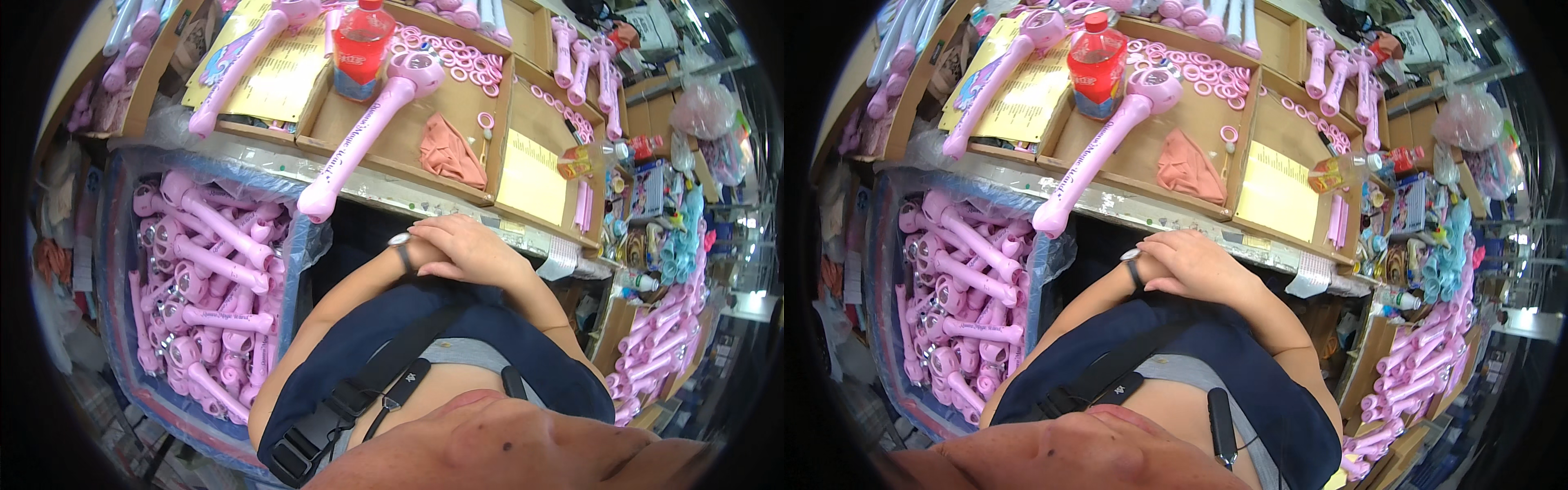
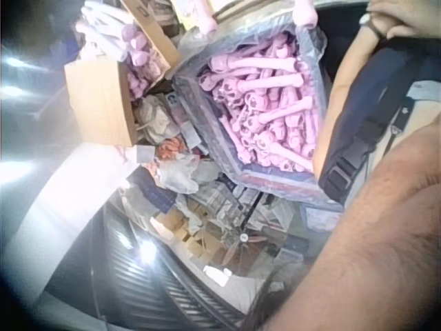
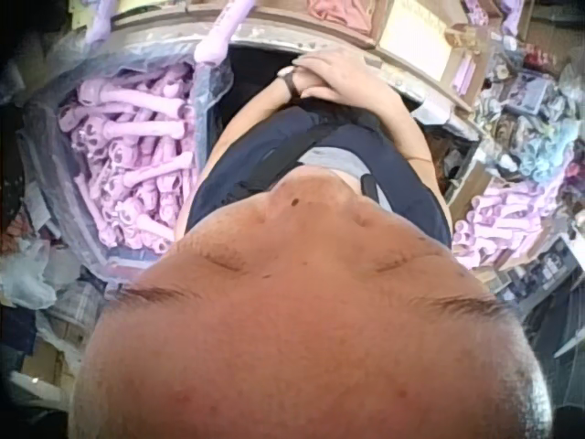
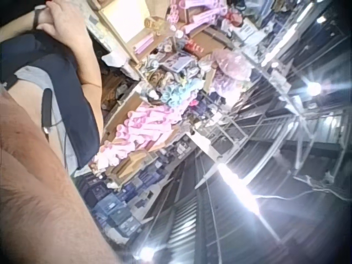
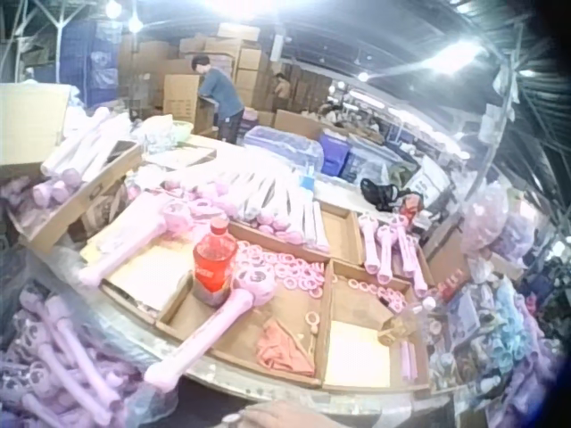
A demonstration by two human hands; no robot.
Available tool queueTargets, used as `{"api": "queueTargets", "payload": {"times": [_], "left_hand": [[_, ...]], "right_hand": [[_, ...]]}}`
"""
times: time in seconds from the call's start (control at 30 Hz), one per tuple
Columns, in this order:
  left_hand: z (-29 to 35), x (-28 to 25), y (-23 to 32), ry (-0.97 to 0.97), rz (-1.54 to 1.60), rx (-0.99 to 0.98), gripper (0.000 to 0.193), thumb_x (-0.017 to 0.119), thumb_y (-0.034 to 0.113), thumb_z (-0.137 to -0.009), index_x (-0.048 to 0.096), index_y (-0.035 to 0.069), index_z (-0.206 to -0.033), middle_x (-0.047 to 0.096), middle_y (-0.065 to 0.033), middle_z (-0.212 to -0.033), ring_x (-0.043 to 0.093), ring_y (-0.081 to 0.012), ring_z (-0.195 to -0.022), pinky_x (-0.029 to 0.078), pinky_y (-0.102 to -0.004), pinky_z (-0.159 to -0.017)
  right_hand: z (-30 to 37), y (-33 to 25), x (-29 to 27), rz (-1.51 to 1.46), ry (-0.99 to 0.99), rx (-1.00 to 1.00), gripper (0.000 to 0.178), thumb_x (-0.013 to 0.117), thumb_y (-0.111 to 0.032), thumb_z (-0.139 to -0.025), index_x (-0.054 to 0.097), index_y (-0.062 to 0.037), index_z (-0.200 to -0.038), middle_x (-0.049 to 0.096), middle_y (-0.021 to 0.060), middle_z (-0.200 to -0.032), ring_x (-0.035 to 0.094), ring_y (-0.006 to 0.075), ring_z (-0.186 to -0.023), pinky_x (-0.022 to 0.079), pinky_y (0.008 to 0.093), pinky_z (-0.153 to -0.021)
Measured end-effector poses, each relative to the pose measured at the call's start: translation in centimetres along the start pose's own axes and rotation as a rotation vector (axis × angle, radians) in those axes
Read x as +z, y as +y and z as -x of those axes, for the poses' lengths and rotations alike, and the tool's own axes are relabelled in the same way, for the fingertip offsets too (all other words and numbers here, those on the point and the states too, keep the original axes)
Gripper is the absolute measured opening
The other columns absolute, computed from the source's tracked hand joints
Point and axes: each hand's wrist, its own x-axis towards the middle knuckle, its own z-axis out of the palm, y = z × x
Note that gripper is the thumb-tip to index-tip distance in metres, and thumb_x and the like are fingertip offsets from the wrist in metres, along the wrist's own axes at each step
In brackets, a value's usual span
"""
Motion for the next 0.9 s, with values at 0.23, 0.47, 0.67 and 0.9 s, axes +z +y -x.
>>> {"api": "queueTargets", "payload": {"times": [0.23, 0.47, 0.67, 0.9], "left_hand": [[9.6, -2.2, -1.9, 0.725, 1.216, -0.983, 0.038, 0.039, 0.034, -0.1, 0.06, 0.002, -0.096, 0.065, -0.0114, -0.093, 0.063, -0.0194, -0.086, 0.05, -0.0342, -0.083], [9.1, -7.1, -1.0, 0.838, 2.154, -0.096, 0.056, 0.051, 0.034, -0.091, 0.041, -0.003, -0.131, 0.057, -0.0174, -0.117, 0.057, -0.0271, -0.106, 0.041, -0.0445, -0.101], [4.2, -8.6, -0.5, 0.412, 2.469, 0.133, 0.083, 0.064, 0.029, -0.083, 0.018, -0.003, -0.144, 0.049, -0.0188, -0.127, 0.056, -0.0276, -0.106, 0.044, -0.0431, -0.099], [1.9, -3.8, 3.6, 0.561, 1.453, -0.589, 0.064, 0.057, 0.009, -0.086, 0.024, 0.004, -0.14, 0.054, -0.0125, -0.093, 0.06, -0.0191, -0.072, 0.054, -0.0336, -0.064]], "right_hand": [[-5.3, 8.8, -1.4, -0.114, 0.363, 0.377, 0.021, 0.058, -0.024, -0.085, 0.064, -0.006, -0.095, 0.065, 0.015, -0.085, 0.062, 0.0333, -0.084, 0.048, 0.0404, -0.079], [-8.8, 16.8, 1.5, -0.093, 0.408, 0.49, 0.024, 0.06, -0.021, -0.082, 0.062, -0.0003, -0.094, 0.066, 0.014, -0.088, 0.064, 0.0248, -0.078, 0.05, 0.035, -0.07], [-2.4, 16.9, -1.3, -1.186, 0.923, 0.368, 0.025, 0.047, -0.015, -0.088, 0.061, 0.0007, -0.101, 0.065, 0.0119, -0.108, 0.06, 0.02, -0.097, 0.046, 0.0326, -0.088], [3.6, 12.4, -3.3, -1.306, 1.303, 0.071, 0.014, 0.055, -0.005, -0.087, 0.061, 0.0, -0.099, 0.066, 0.0119, -0.099, 0.063, 0.0215, -0.087, 0.05, 0.0315, -0.081]]}}
